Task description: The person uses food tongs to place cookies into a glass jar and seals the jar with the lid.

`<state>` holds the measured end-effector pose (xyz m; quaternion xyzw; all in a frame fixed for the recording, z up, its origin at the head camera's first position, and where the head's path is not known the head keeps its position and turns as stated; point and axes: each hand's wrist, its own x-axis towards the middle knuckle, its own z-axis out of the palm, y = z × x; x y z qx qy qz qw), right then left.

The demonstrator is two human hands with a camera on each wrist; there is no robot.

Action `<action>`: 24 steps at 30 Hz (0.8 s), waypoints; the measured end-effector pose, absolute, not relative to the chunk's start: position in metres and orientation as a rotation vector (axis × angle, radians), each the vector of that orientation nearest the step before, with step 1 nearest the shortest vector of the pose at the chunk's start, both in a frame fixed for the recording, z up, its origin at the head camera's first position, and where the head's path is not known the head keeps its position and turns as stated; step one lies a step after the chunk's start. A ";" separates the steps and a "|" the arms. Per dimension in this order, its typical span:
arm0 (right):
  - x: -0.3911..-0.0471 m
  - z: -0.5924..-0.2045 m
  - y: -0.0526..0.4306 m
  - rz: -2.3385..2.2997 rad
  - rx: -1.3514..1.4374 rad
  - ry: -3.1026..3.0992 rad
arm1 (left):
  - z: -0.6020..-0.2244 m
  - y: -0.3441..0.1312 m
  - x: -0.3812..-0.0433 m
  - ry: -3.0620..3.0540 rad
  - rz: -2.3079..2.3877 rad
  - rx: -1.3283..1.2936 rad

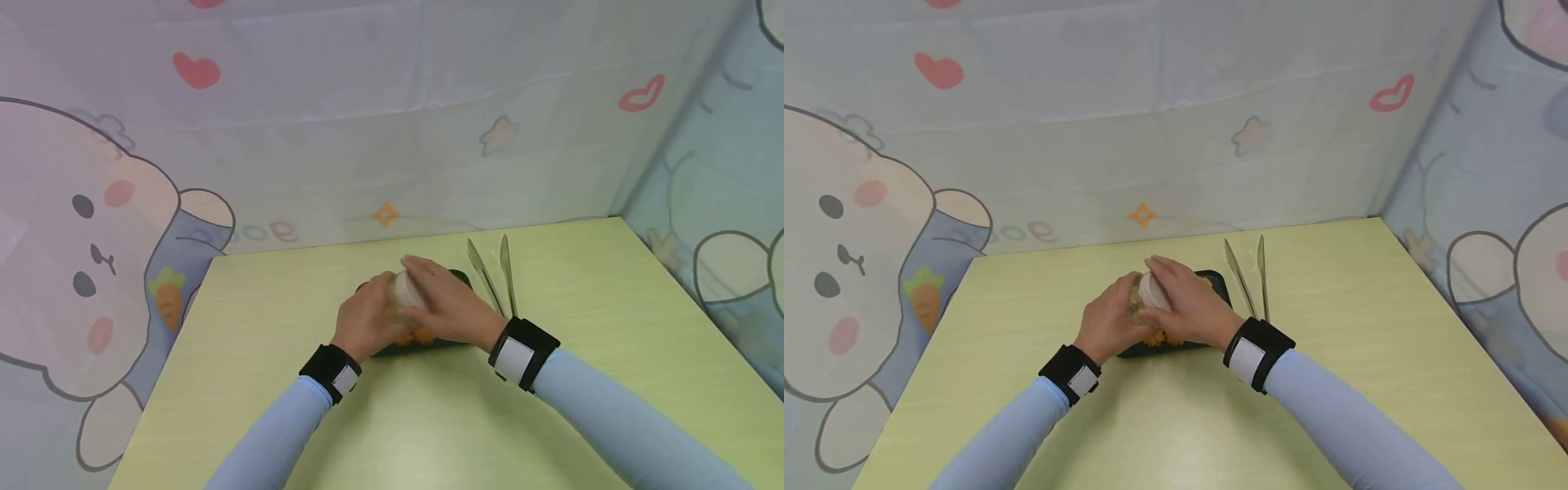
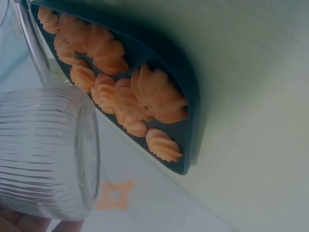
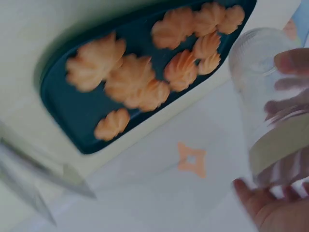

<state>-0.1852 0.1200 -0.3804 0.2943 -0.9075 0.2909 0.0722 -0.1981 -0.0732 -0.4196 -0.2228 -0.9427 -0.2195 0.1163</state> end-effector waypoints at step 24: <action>-0.182 -0.377 0.121 0.935 0.920 -2.704 | -0.424 -0.074 -0.197 -2.712 -0.644 -0.648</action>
